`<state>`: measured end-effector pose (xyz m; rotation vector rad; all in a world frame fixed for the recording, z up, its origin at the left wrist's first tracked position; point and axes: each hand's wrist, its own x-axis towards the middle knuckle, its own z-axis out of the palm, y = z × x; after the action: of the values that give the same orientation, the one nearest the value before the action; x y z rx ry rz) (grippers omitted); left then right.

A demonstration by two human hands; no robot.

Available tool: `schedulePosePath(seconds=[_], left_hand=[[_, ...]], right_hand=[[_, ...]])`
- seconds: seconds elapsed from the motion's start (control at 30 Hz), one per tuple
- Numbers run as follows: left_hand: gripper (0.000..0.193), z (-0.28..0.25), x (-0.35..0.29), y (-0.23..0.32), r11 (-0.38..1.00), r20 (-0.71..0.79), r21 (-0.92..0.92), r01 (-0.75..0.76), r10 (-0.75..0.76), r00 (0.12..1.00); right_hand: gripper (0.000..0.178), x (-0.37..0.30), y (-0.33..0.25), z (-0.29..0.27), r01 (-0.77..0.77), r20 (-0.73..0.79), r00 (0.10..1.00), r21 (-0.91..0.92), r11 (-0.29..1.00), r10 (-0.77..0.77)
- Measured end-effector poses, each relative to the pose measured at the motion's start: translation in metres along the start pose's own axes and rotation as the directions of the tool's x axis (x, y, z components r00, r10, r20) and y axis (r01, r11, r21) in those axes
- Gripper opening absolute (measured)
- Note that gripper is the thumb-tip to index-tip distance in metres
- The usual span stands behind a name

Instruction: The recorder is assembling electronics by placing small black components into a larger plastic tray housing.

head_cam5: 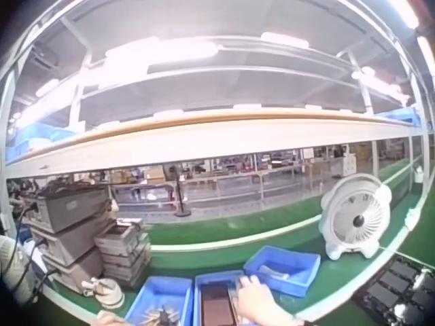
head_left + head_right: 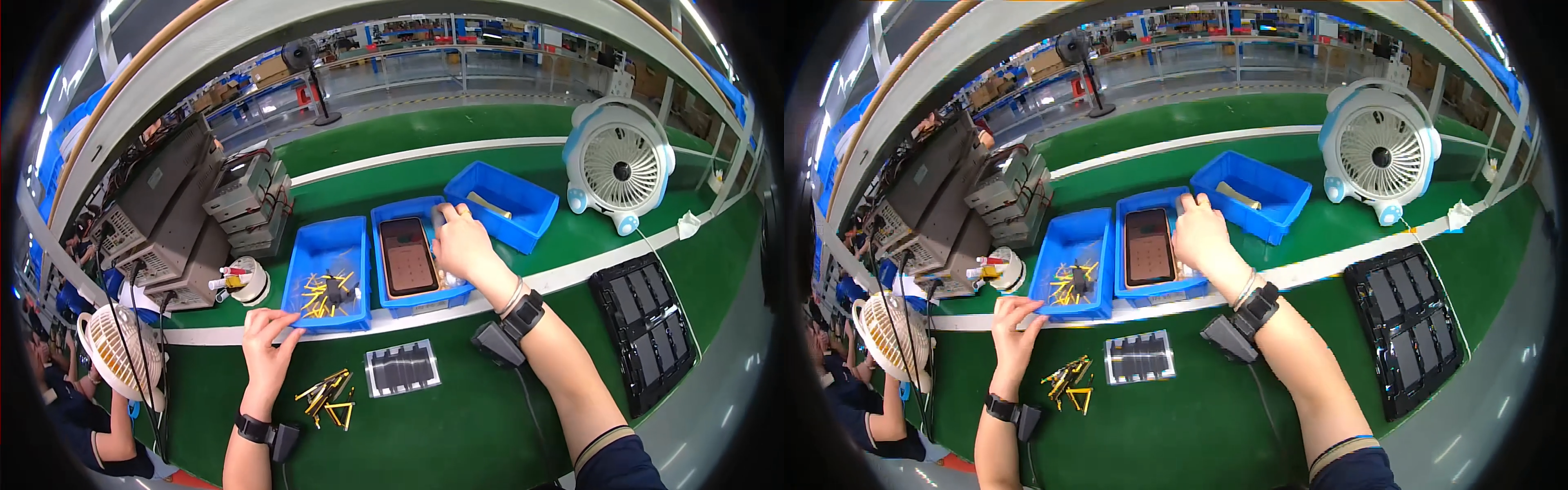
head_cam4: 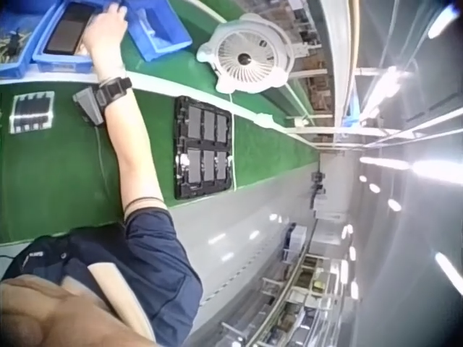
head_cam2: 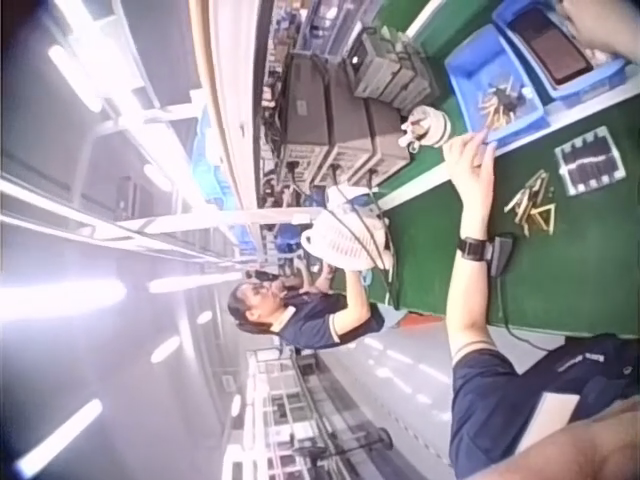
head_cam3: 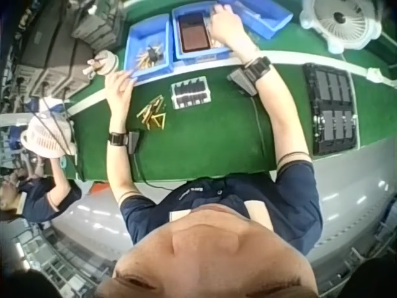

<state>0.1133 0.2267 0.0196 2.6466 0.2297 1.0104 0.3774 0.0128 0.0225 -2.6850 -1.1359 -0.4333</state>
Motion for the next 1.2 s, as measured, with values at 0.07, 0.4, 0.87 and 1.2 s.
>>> schedulePosePath(seconds=[0.07, 0.4, 0.87, 1.2], left_hand=[[0.024, 0.003, 0.002, 0.006, 1.0, 0.001, -0.005, -0.003, 0.003, 1.0], [0.021, 0.003, 0.0, 0.013, 0.989, -0.087, -0.146, -0.002, -0.011, 0.996], [0.01, 0.003, -0.005, 0.004, 0.946, -0.199, -0.291, 0.14, -0.203, 0.959], [0.014, 0.007, -0.005, 0.004, 0.897, -0.172, -0.424, 0.126, -0.216, 0.961]], right_hand=[[0.021, 0.0, 0.001, 0.003, -0.002, -0.043, 0.999, 0.021, 1.0, 0.003], [0.024, 0.0, 0.008, -0.01, 0.108, -0.169, 0.984, 0.266, 0.958, -0.064], [0.037, -0.007, 0.004, -0.01, 0.129, 0.02, 0.99, 0.307, 0.943, -0.142], [0.036, -0.006, 0.01, -0.009, 0.119, -0.071, 0.992, 0.328, 0.937, -0.101]])
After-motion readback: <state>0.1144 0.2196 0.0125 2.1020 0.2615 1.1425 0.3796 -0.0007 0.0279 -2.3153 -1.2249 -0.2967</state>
